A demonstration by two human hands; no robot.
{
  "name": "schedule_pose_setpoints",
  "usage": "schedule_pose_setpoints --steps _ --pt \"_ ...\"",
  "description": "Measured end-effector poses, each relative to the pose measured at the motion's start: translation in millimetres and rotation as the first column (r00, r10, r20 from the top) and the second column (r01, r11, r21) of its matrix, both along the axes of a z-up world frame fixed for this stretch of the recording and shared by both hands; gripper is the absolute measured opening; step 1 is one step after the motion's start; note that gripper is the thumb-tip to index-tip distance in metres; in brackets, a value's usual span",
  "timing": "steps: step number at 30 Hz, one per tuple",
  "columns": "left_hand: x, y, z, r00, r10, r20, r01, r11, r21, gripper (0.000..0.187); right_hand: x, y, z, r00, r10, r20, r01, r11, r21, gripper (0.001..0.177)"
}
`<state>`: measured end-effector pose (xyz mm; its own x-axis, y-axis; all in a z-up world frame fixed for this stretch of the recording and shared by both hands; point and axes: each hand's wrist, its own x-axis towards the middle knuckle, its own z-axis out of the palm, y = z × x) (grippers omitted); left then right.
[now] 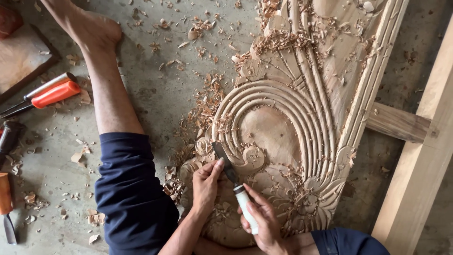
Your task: The person carves intricate floral and curved patterns into a wooden headboard using a chisel, occasionally clearing away wood shavings by hand.
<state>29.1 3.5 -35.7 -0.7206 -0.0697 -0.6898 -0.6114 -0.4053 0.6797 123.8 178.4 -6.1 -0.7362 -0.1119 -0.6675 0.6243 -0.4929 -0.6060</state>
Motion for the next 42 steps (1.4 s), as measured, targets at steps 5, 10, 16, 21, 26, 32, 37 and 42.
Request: schedule_pose_setpoints --steps 5,10,16,21,26,32,37,42 --pt "-3.3 -1.8 14.5 1.0 0.001 0.005 -0.001 0.997 0.071 0.027 -0.7 -16.3 8.1 1.0 0.029 -0.012 -0.027 0.993 0.115 0.053" --pt "2.5 -8.8 7.5 0.996 -0.075 -0.058 0.081 0.99 0.116 0.029 -8.2 -22.9 12.2 0.999 -0.021 -0.031 0.023 0.998 0.06 0.053" --pt "-15.5 -30.8 50.0 0.713 -0.644 -0.276 0.614 0.764 -0.197 0.035 -2.5 -34.8 28.1 0.978 -0.011 -0.21 0.052 0.981 0.188 0.048" --pt "-45.3 -27.9 64.7 0.166 -0.974 -0.151 0.817 0.222 -0.532 0.038 14.3 6.9 15.4 0.957 -0.043 -0.288 0.085 0.987 0.136 0.056" --pt "-35.2 -48.1 15.3 0.589 -0.794 0.147 0.804 0.595 -0.005 0.033 36.7 37.1 -8.1 0.984 0.16 0.077 -0.153 0.984 -0.089 0.06" --pt "-45.1 -36.6 28.6 0.647 -0.732 0.213 0.752 0.659 -0.018 0.023 -0.8 72.0 13.5 0.943 0.209 0.26 -0.168 0.971 -0.172 0.061" --pt "-56.5 -35.1 33.1 0.72 -0.66 0.216 0.654 0.749 0.108 0.019 -11.8 69.4 23.2 0.951 0.175 0.255 -0.144 0.98 -0.134 0.06" --pt "-60.8 -32.2 40.6 0.698 -0.678 0.232 0.68 0.729 0.083 0.016 -20.3 79.5 27.3 0.945 0.183 0.271 -0.129 0.97 -0.205 0.058"
